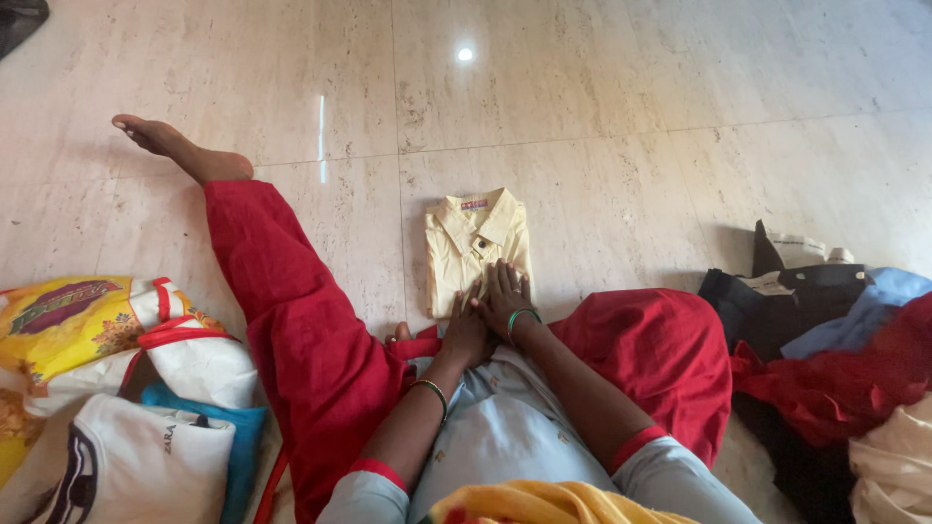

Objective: The person buttons a yellow shirt and then folds it by hand into a compact rectangle.

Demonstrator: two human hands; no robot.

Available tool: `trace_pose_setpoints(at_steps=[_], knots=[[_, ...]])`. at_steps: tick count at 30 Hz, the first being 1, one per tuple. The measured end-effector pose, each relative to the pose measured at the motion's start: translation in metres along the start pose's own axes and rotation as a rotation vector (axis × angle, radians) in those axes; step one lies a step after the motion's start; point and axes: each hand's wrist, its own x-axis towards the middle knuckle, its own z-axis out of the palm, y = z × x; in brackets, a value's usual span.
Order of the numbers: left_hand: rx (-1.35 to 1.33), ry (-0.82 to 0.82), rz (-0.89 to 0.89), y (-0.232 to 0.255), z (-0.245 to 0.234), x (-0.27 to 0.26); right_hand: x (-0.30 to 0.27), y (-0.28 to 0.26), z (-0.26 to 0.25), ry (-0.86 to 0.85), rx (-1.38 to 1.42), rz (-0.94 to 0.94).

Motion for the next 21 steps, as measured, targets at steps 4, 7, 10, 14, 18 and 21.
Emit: trace_pose_setpoints(at_steps=[4,7,10,14,18,21], knots=[[-0.011,0.066,0.011,0.001,0.007,-0.001,0.001,0.008,0.008,0.092,0.014,-0.030],[-0.002,0.078,0.014,0.001,0.020,-0.009,-0.012,0.005,0.009,0.102,0.020,-0.027],[-0.078,0.120,0.026,-0.002,0.033,-0.018,-0.019,0.001,-0.001,0.105,-0.019,-0.001],[-0.042,0.182,-0.017,0.003,0.026,-0.025,-0.021,-0.005,-0.003,0.076,-0.086,-0.001],[0.018,-0.097,-0.099,0.009,0.009,-0.021,-0.013,0.002,0.024,0.066,-0.019,-0.074],[0.010,-0.119,-0.141,0.007,0.013,-0.020,-0.004,0.010,0.043,0.037,-0.028,-0.061]])
